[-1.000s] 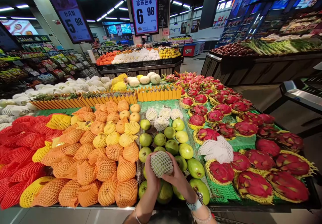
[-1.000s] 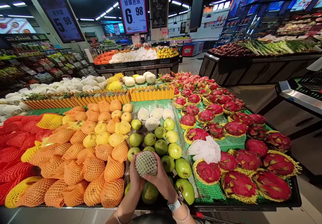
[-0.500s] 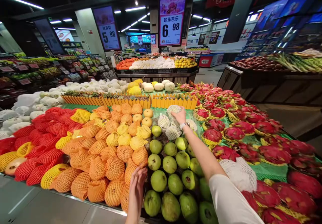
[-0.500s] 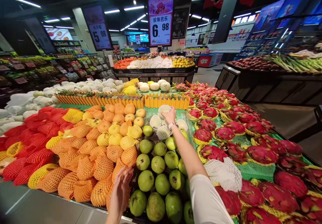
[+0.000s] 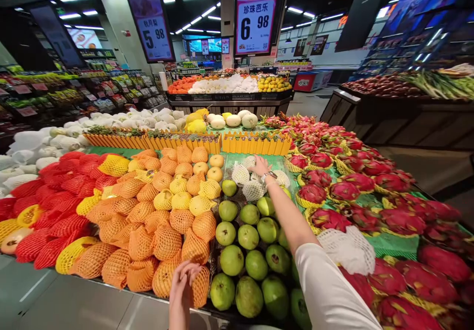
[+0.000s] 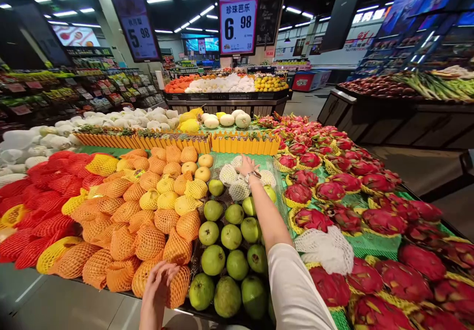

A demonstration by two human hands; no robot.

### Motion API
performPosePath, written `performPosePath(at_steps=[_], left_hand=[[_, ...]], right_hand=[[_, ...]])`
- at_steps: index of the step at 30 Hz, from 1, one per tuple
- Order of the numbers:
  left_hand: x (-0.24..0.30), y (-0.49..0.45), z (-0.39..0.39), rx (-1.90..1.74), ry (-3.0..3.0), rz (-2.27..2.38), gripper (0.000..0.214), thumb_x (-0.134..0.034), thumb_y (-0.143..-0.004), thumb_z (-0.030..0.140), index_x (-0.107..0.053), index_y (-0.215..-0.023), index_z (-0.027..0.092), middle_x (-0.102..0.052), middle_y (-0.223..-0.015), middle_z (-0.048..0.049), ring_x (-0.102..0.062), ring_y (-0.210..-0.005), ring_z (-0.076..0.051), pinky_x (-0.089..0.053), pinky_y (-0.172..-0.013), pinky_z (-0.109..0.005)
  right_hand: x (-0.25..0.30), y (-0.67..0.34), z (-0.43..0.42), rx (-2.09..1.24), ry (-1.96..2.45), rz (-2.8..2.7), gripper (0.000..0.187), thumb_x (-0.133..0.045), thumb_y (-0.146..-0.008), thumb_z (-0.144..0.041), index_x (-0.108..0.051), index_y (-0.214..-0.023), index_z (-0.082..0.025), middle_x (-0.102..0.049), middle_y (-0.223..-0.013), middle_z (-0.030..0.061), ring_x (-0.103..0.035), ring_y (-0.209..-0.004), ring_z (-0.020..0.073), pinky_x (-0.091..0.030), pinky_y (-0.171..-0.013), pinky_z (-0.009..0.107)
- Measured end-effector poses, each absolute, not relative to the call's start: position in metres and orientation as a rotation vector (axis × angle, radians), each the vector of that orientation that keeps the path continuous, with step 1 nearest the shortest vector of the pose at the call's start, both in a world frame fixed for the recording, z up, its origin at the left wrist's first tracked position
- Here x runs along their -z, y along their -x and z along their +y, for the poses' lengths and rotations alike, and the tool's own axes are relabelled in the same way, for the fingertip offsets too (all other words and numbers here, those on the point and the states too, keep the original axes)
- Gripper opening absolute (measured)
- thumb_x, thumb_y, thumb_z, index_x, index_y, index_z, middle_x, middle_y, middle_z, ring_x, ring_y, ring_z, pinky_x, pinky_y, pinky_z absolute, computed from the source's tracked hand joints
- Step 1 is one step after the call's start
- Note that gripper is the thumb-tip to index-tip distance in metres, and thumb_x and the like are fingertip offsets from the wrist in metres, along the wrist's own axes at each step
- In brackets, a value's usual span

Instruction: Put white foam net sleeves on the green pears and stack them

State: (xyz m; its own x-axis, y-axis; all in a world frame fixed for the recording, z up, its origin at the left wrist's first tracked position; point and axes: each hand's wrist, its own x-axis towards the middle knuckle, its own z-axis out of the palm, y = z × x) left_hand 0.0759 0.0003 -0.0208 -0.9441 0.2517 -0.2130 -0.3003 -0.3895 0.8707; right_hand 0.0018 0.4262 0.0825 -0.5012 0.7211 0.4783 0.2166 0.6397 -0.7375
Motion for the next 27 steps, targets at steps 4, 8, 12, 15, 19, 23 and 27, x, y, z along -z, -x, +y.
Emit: performPosePath(at_steps=[4, 8, 12, 15, 19, 23, 27], left_hand=[[0.027, -0.073, 0.027, -2.313, -0.025, 1.523, 0.044, -0.087, -0.060, 0.050, -0.072, -0.088, 0.019, -0.074, -0.082, -0.0045, -0.069, -0.078, -0.021, -0.056, -0.076, -0.029], [0.032, -0.078, 0.051, -2.127, -0.245, 1.582, 0.040, -0.079, -0.072, 0.051, -0.071, -0.093, 0.018, -0.071, -0.083, -0.0043, -0.064, -0.075, -0.018, -0.052, -0.071, -0.027], [0.029, -0.085, 0.078, -1.980, -0.423, 1.577, 0.034, -0.072, -0.081, 0.051, -0.070, -0.092, 0.019, -0.069, -0.079, -0.0025, -0.061, -0.075, -0.017, -0.049, -0.070, -0.026], [0.023, -0.090, 0.098, -1.944, -0.492, 1.500, 0.036, -0.072, -0.079, 0.053, -0.071, -0.087, 0.018, -0.068, -0.076, -0.0026, -0.058, -0.070, -0.017, -0.047, -0.066, -0.026], [0.016, -0.097, 0.112, -1.920, -0.568, 1.441, 0.031, -0.069, -0.083, 0.049, -0.071, -0.087, 0.018, -0.068, -0.076, -0.0026, -0.058, -0.072, -0.016, -0.046, -0.070, -0.027], [0.013, -0.100, 0.112, -1.918, -0.587, 1.414, 0.030, -0.068, -0.084, 0.048, -0.070, -0.085, 0.018, -0.067, -0.074, -0.0021, -0.057, -0.070, -0.016, -0.045, -0.069, -0.028], [0.014, -0.101, 0.109, -1.932, -0.546, 1.407, 0.027, -0.067, -0.085, 0.045, -0.069, -0.088, 0.018, -0.065, -0.075, -0.0013, -0.056, -0.070, -0.016, -0.045, -0.070, -0.028]], right_hand=[[-0.058, -0.067, 0.458, -0.673, 0.813, -2.246, 0.045, -0.074, -0.082, -0.037, -0.065, -0.122, -0.020, -0.062, -0.133, 0.0120, -0.055, -0.124, 0.0316, -0.042, -0.105, 0.052], [-0.032, -0.185, 0.469, -0.526, 0.945, -2.306, 0.031, -0.070, -0.079, -0.036, -0.071, -0.108, -0.025, -0.066, -0.126, 0.0116, -0.051, -0.124, 0.0357, -0.037, -0.106, 0.055], [0.001, -0.290, 0.456, -0.374, 1.196, -2.257, 0.026, -0.063, -0.079, -0.041, -0.072, -0.095, -0.023, -0.063, -0.124, 0.0168, -0.044, -0.127, 0.0440, -0.032, -0.101, 0.067], [0.026, -0.327, 0.443, -0.267, 1.287, -2.213, 0.032, -0.058, -0.080, -0.045, -0.070, -0.099, -0.022, -0.062, -0.123, 0.0174, -0.046, -0.123, 0.0430, -0.036, -0.096, 0.066], [0.042, -0.331, 0.429, -0.130, 1.268, -2.165, 0.031, -0.050, -0.085, -0.047, -0.067, -0.088, -0.020, -0.063, -0.117, 0.0171, -0.051, -0.116, 0.0382, -0.039, -0.098, 0.063], [0.030, -0.323, 0.408, -0.030, 1.023, -1.883, 0.030, -0.053, -0.090, -0.048, -0.064, -0.083, -0.021, -0.064, -0.112, 0.0147, -0.055, -0.113, 0.0343, -0.040, -0.100, 0.061], [0.011, -0.306, 0.367, -0.056, 0.796, -1.424, 0.019, -0.069, -0.083, -0.037, -0.059, -0.084, -0.021, -0.065, -0.094, 0.0087, -0.064, -0.092, 0.0275, -0.050, -0.087, 0.051]])
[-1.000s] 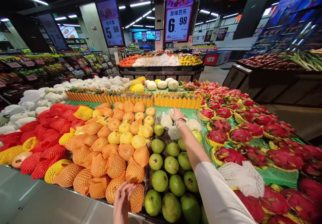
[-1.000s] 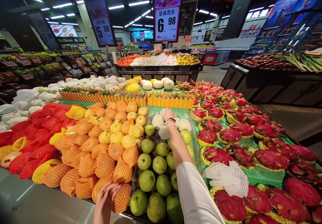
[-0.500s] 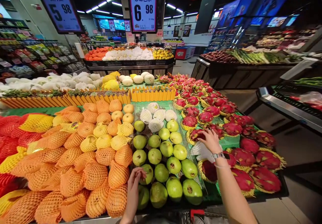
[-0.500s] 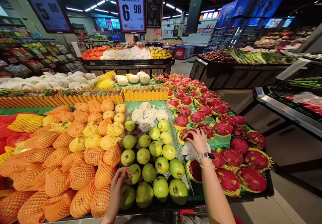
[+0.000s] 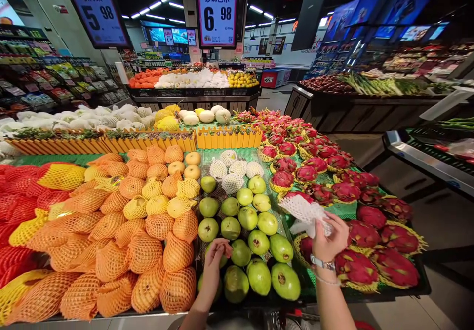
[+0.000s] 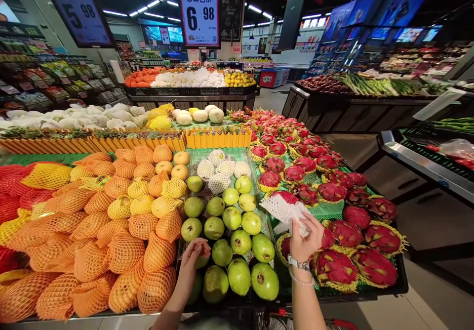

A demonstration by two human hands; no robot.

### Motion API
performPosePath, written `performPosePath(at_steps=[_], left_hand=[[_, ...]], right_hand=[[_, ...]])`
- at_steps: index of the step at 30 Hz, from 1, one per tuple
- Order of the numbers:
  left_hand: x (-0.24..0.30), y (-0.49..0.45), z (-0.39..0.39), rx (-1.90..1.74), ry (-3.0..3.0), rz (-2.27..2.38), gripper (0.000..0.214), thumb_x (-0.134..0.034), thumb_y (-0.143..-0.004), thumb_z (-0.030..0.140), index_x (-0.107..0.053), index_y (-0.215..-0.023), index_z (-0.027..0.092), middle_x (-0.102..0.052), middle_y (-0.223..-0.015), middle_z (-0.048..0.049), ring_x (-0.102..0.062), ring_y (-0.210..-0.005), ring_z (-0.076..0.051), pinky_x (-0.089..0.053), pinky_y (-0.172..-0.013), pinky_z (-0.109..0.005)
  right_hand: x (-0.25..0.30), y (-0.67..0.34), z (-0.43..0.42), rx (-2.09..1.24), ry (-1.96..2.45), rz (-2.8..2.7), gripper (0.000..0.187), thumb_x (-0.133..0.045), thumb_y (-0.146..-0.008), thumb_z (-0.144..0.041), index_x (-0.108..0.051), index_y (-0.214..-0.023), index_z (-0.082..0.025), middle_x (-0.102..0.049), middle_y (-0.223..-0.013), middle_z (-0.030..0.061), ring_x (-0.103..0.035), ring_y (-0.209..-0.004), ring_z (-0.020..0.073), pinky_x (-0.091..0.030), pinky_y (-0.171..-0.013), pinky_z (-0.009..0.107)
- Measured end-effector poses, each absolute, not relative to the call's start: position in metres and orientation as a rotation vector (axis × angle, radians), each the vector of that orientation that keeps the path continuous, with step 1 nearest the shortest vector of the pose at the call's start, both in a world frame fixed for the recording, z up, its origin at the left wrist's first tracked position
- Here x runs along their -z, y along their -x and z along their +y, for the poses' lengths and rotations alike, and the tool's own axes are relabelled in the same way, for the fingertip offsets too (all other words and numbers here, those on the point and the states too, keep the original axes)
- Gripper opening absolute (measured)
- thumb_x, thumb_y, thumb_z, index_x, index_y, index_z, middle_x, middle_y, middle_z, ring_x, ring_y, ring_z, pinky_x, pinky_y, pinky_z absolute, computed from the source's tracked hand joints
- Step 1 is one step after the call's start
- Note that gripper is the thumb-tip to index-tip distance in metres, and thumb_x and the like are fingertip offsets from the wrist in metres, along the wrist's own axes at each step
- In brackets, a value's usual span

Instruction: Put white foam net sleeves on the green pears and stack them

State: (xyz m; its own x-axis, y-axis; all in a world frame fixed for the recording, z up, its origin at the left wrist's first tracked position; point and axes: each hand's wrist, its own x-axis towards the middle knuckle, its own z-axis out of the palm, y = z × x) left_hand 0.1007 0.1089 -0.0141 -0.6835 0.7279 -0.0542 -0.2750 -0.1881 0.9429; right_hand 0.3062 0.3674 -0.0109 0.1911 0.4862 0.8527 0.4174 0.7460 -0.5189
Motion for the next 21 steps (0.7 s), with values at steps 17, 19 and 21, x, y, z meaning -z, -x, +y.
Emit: performPosePath(at_steps=[17, 19, 21], left_hand=[[-0.017, -0.101, 0.084, -1.800, -1.429, 2.182, 0.019, -0.071, -0.084, 0.040, -0.065, -0.079, 0.023, -0.060, -0.089, -0.0047, -0.056, -0.087, -0.023, -0.047, -0.081, -0.036], [-0.011, -0.104, 0.088, -1.820, -1.327, 2.074, 0.019, -0.069, -0.085, 0.035, -0.061, -0.075, 0.021, -0.060, -0.081, -0.0028, -0.057, -0.080, -0.020, -0.047, -0.075, -0.032], [-0.005, -0.106, 0.091, -1.867, -1.146, 1.964, 0.020, -0.066, -0.086, 0.036, -0.058, -0.075, 0.021, -0.061, -0.078, -0.0022, -0.058, -0.077, -0.019, -0.048, -0.072, -0.030]], right_hand=[[-0.015, -0.238, 0.215, -0.688, 0.476, -1.636, 0.019, -0.067, -0.082, -0.008, -0.072, -0.089, -0.025, -0.066, -0.105, 0.0070, -0.069, -0.097, 0.0228, -0.061, -0.074, 0.035], [-0.012, -0.236, 0.215, -0.839, 0.512, -1.559, 0.024, -0.070, -0.080, -0.011, -0.070, -0.098, -0.026, -0.065, -0.111, 0.0075, -0.067, -0.101, 0.0230, -0.061, -0.078, 0.036], [-0.006, -0.232, 0.217, -1.038, 0.576, -1.437, 0.035, -0.075, -0.076, -0.015, -0.066, -0.107, -0.027, -0.063, -0.116, 0.0074, -0.066, -0.103, 0.0225, -0.059, -0.081, 0.036]])
